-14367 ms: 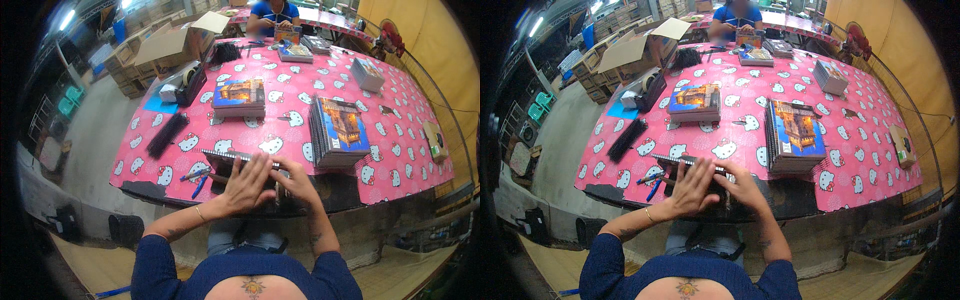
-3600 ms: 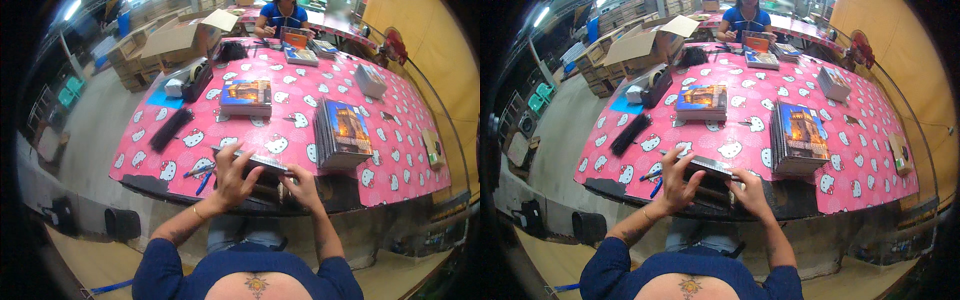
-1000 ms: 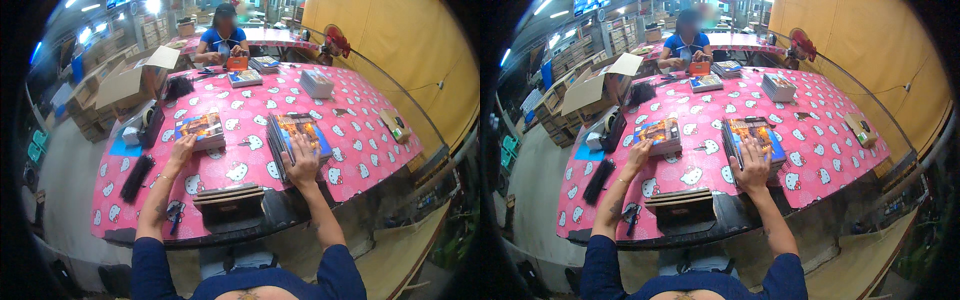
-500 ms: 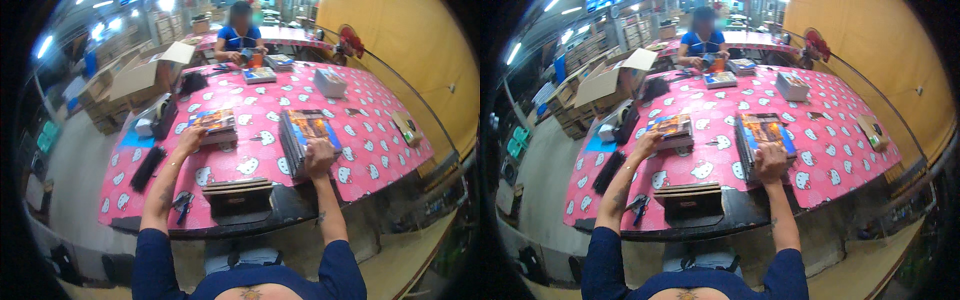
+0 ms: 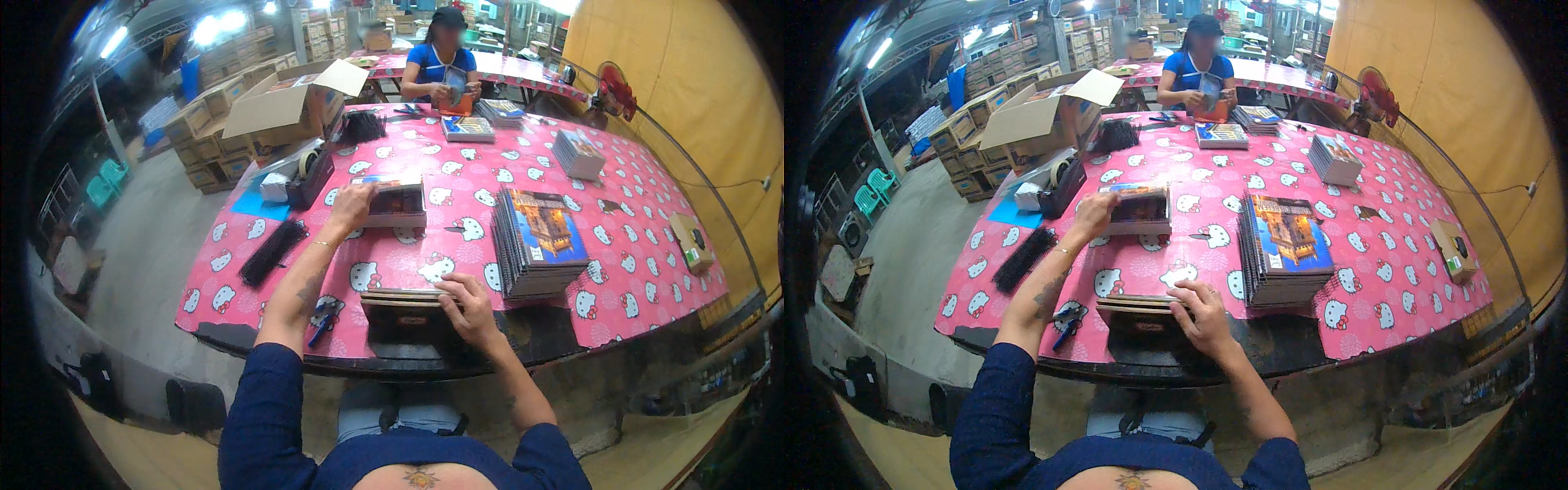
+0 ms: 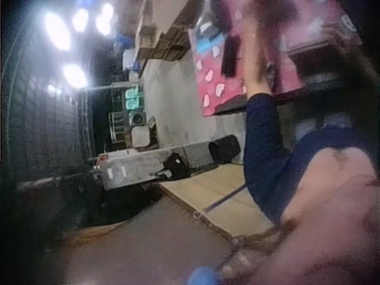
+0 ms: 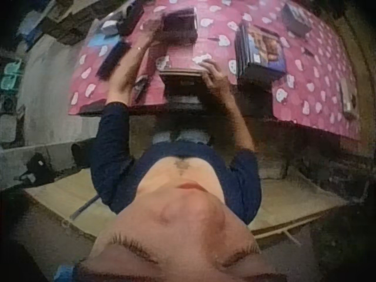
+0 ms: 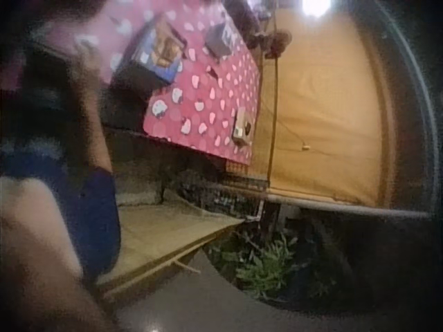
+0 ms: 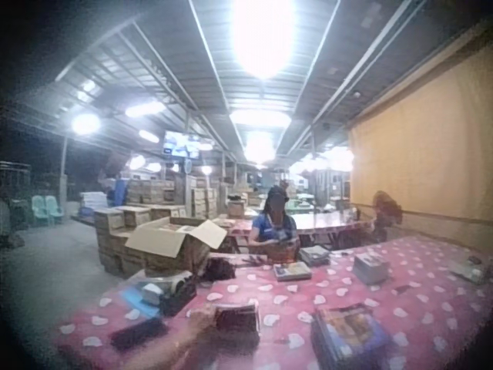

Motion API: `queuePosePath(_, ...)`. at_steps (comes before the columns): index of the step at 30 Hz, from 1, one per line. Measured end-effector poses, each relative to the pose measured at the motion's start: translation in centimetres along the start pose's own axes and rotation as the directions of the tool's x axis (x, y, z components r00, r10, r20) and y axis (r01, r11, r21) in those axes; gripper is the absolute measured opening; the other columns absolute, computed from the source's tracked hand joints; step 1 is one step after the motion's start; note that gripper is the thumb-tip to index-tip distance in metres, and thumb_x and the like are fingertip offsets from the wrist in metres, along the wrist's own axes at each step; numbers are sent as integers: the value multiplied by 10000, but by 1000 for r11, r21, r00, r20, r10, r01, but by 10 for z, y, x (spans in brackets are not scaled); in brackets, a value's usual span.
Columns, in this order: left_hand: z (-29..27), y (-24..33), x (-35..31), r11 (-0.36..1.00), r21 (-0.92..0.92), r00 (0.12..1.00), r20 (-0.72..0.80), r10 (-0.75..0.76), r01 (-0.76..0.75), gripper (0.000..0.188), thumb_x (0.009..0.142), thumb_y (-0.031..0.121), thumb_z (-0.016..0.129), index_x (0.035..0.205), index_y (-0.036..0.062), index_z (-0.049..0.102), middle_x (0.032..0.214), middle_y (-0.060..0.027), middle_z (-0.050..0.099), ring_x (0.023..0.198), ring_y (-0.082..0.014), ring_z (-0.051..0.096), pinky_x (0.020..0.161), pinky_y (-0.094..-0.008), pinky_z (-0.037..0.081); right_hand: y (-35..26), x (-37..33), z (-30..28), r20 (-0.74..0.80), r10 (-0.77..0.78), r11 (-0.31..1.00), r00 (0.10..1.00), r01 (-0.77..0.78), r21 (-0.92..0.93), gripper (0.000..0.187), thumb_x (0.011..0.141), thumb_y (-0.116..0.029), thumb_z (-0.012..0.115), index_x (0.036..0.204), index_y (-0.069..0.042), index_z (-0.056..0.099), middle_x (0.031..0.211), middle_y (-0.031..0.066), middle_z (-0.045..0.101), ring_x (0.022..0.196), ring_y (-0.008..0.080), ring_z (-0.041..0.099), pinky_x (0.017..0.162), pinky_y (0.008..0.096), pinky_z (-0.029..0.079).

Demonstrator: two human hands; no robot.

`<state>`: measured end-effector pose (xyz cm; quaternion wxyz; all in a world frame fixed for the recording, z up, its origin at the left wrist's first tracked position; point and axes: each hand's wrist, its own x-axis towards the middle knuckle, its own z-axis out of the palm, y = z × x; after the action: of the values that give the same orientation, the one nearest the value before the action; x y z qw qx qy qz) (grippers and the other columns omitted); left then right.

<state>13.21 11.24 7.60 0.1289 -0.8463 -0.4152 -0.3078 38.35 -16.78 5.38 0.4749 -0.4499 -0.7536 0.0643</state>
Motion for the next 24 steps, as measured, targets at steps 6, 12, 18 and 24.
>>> queuePosePath(6,-119,117,16,942,-7,884,-347,312,-336,187,906,151,634,1083,92,625,838,-92,643,747,-292,641,682,-411,462,0,24,-25,-384,232,971,894,-187,151,644,887,-227,744,1418,-7,455,1408,189,506,1338,298,450,1119,425,332)
queuePosePath(12,-181,185,-32,860,-125,864,-183,469,-494,270,846,184,668,1101,102,633,770,-39,564,703,-209,586,631,-375,409,30,-28,-37,-26,534,652,845,-392,649,336,921,-180,729,1156,-20,551,1085,42,647,987,135,620,882,301,485)
queuePosePath(18,-184,196,-41,838,-142,846,-182,500,-526,254,852,199,670,1067,71,624,774,-24,559,730,-202,588,647,-357,423,8,-36,-36,-107,541,614,834,-305,728,306,921,-169,725,1141,-40,555,1093,39,637,1004,132,613,871,295,510)
queuePosePath(24,-189,213,-37,830,-119,836,-161,525,-544,324,789,161,628,1092,50,600,826,-50,569,791,-213,606,665,-352,443,18,-37,-32,-111,549,544,828,-254,800,398,936,-39,652,1314,-44,528,1241,45,609,1095,147,593,914,298,506)
